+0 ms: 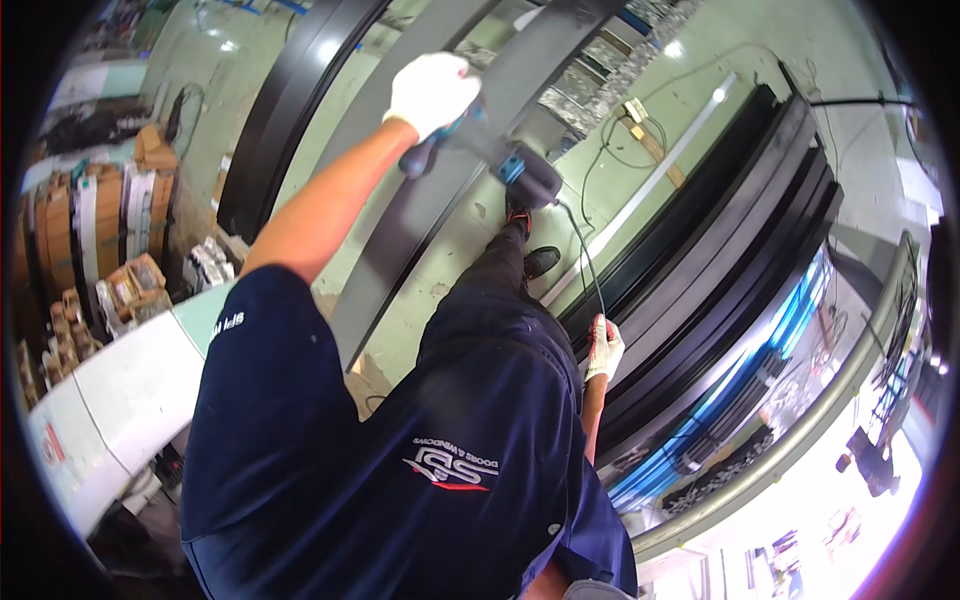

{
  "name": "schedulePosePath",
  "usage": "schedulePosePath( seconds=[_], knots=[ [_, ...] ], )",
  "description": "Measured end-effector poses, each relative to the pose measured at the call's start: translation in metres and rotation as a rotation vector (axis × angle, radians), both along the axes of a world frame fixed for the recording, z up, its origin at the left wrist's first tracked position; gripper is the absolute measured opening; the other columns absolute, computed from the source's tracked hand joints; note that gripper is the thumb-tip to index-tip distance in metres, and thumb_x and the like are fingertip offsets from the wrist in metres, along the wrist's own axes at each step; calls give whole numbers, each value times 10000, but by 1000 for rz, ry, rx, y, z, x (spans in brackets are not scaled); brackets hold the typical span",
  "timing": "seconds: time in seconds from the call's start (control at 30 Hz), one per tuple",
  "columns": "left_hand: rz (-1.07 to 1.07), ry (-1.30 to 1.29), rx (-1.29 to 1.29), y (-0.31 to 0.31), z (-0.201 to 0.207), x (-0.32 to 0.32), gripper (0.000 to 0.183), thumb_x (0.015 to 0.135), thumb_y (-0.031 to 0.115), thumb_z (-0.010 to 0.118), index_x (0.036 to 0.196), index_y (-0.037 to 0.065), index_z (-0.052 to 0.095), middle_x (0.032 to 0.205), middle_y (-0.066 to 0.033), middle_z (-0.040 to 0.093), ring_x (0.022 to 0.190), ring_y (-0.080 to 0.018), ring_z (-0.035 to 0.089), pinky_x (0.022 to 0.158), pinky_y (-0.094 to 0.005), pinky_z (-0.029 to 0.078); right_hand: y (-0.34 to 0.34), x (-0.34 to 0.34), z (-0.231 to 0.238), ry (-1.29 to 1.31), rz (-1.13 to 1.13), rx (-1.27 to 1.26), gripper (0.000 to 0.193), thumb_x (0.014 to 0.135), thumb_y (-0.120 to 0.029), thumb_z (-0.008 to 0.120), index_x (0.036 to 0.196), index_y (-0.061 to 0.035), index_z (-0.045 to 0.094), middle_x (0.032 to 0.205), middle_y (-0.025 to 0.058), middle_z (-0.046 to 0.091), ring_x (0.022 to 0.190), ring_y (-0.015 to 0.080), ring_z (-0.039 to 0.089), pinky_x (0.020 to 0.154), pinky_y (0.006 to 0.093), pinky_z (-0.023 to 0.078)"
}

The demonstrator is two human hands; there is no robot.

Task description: The recorder uses a power sander to smooth the surface of several long metal bars or beams laid out on a table.

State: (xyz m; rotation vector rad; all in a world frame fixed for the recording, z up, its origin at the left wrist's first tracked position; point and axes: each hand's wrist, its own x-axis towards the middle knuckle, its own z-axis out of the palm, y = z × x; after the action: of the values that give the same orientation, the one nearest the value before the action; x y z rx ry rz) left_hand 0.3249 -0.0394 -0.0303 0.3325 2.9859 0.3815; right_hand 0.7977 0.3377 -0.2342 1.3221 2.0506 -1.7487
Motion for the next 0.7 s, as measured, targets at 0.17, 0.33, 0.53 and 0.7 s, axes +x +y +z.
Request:
schedulePosePath(
  seconds=[0.17,0.33,0.53,0.7],
  knots=[
    [318,23,-66,-107,5,170,337,957,405,752,853,85,728,967,-167,732,1021,-419,722,892,-547,580,11,-21,-14,-51,105,-104,313,1117,-370,834,1097,-58,852,847,-28,740,710,46,591,650,252,469],
    [718,3,-55,-193,1,343,367,938,394,778,828,50,715,913,-186,713,955,-457,713,842,-554,571,29,-57,-24,-81,315,-85,275,1091,-309,867,1120,-36,855,860,-34,753,733,60,627,682,260,505],
    [1184,-110,-23,-220,15,446,291,916,312,821,831,41,758,897,-219,757,863,-383,776,808,-478,585,17,-107,-7,94,630,-5,271,1038,-228,911,1151,10,849,953,-9,792,905,100,700,883,297,579],
    [905,-32,-61,-198,16,394,357,908,366,782,814,34,689,905,-219,722,952,-470,723,844,-541,567,15,-104,-15,84,440,-85,304,1070,-286,892,1080,13,836,908,-28,760,827,64,622,789,272,522]
  ],
)
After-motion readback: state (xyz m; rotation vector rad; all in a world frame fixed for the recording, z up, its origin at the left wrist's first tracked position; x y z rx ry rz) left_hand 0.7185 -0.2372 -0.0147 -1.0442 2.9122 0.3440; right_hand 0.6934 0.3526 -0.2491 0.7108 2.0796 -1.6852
